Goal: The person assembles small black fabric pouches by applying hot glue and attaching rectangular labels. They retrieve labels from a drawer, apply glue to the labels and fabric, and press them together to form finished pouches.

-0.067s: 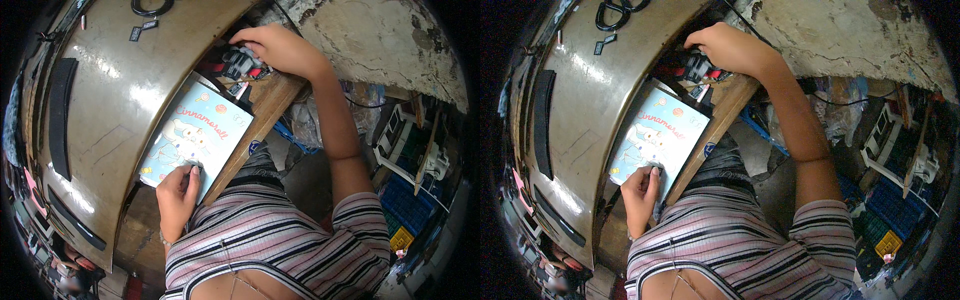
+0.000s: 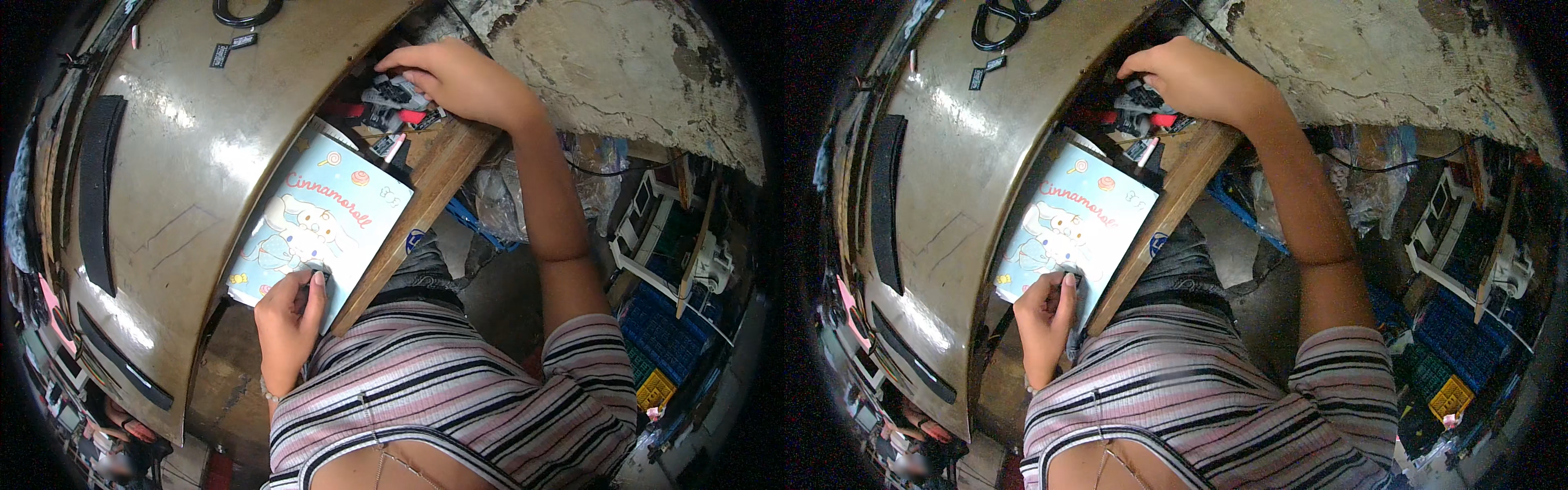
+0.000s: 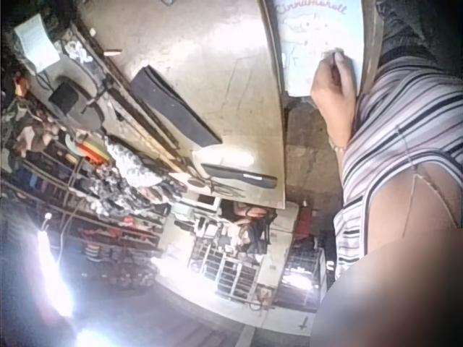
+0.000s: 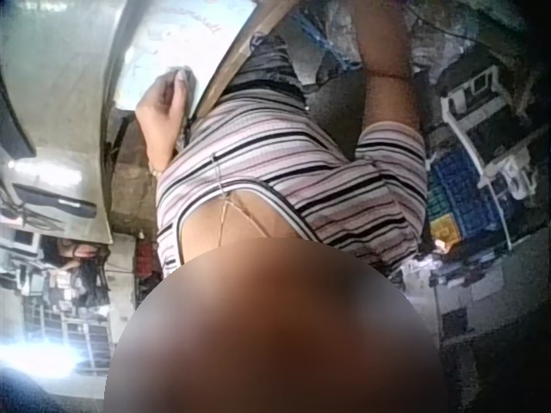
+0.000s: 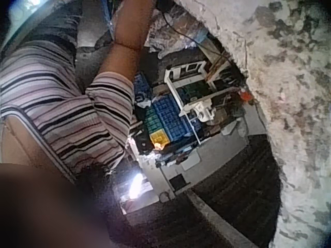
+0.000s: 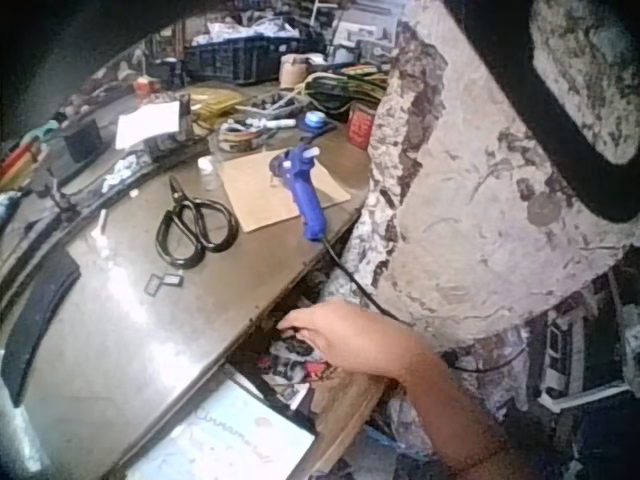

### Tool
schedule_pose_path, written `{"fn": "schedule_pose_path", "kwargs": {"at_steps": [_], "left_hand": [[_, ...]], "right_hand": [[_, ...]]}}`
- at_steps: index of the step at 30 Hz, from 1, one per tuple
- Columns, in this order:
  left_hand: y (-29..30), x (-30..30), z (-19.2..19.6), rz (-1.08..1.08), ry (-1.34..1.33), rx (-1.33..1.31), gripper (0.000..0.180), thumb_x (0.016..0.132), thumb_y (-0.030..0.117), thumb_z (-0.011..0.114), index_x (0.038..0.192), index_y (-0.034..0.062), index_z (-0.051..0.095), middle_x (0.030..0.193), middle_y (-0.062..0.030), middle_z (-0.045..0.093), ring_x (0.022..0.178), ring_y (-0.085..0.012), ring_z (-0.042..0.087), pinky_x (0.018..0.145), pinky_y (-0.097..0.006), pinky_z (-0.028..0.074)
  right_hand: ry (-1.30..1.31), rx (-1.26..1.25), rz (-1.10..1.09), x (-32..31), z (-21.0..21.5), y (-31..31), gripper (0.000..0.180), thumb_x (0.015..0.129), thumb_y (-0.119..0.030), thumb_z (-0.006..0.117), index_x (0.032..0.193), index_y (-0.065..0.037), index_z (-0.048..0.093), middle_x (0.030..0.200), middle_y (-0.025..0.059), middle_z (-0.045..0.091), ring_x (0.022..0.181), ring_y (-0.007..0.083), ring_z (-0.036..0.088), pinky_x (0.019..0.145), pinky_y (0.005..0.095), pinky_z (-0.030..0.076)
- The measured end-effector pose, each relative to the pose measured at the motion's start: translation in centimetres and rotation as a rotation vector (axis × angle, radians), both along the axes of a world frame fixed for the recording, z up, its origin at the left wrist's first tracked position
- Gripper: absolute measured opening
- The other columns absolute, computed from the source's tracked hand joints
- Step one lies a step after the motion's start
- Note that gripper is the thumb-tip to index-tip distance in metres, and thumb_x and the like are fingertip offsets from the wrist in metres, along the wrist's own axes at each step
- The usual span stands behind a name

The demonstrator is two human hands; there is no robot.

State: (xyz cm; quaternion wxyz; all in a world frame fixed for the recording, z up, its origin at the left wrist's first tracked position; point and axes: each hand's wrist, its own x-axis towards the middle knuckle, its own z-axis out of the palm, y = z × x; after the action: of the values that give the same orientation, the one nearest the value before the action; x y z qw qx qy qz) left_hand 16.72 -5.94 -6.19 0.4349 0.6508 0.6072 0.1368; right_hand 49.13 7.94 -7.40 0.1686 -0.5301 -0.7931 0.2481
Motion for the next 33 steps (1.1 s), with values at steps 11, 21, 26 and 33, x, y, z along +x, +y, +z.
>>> {"fn": "schedule_pose_path", "kwargs": {"at_steps": [11,21,26,33], "left_hand": [[0.4,0.1,0.3,0.007,-0.014,-0.022,0.016,0.091,0.012,0.069,0.089,-0.0033,0.068,0.055,-0.0064,0.052,0.048,-0.0084,0.042,0.047,-0.026,0.034],[0.4,-0.1,0.2,0.012,-0.024,-0.029,0.015,0.091,0.012,0.069,0.089,-0.0029,0.068,0.056,-0.0060,0.054,0.048,-0.0084,0.042,0.046,-0.026,0.034],[0.3,-0.2,-0.1,0.017,-0.023,-0.024,0.017,0.091,0.014,0.070,0.090,-0.0031,0.069,0.057,-0.0079,0.053,0.048,-0.0098,0.042,0.047,-0.027,0.034],[0.1,-0.2,-0.2,0.030,-0.041,0.004,0.017,0.091,0.014,0.070,0.090,-0.0028,0.068,0.057,-0.0081,0.052,0.048,-0.0108,0.041,0.047,-0.028,0.034]], "right_hand": [[-0.241,-0.067,-0.260,-2.7,-3.2,-4.6,0.039,0.086,-0.016,0.069,0.120,0.000,0.063,0.103,0.0233,0.066,0.092,0.0405,0.066,0.081,0.0443,0.054],[0.084,-0.033,-0.370,-1.0,-1.5,-4.7,0.020,0.092,-0.012,0.061,0.104,0.004,0.064,0.082,0.0209,0.068,0.075,0.0359,0.068,0.067,0.0415,0.054],[0.225,-0.307,-0.509,-0.3,0.2,-4.9,0.033,0.098,-0.020,0.060,0.120,0.005,0.062,0.085,0.0098,0.068,0.055,0.0097,0.056,0.053,0.0263,0.048],[0.163,-0.319,-0.336,-4.6,0.0,-7.4,0.041,0.097,-0.027,0.061,0.122,0.005,0.061,0.096,0.0180,0.071,0.081,0.0218,0.069,0.073,0.0327,0.054]]}}
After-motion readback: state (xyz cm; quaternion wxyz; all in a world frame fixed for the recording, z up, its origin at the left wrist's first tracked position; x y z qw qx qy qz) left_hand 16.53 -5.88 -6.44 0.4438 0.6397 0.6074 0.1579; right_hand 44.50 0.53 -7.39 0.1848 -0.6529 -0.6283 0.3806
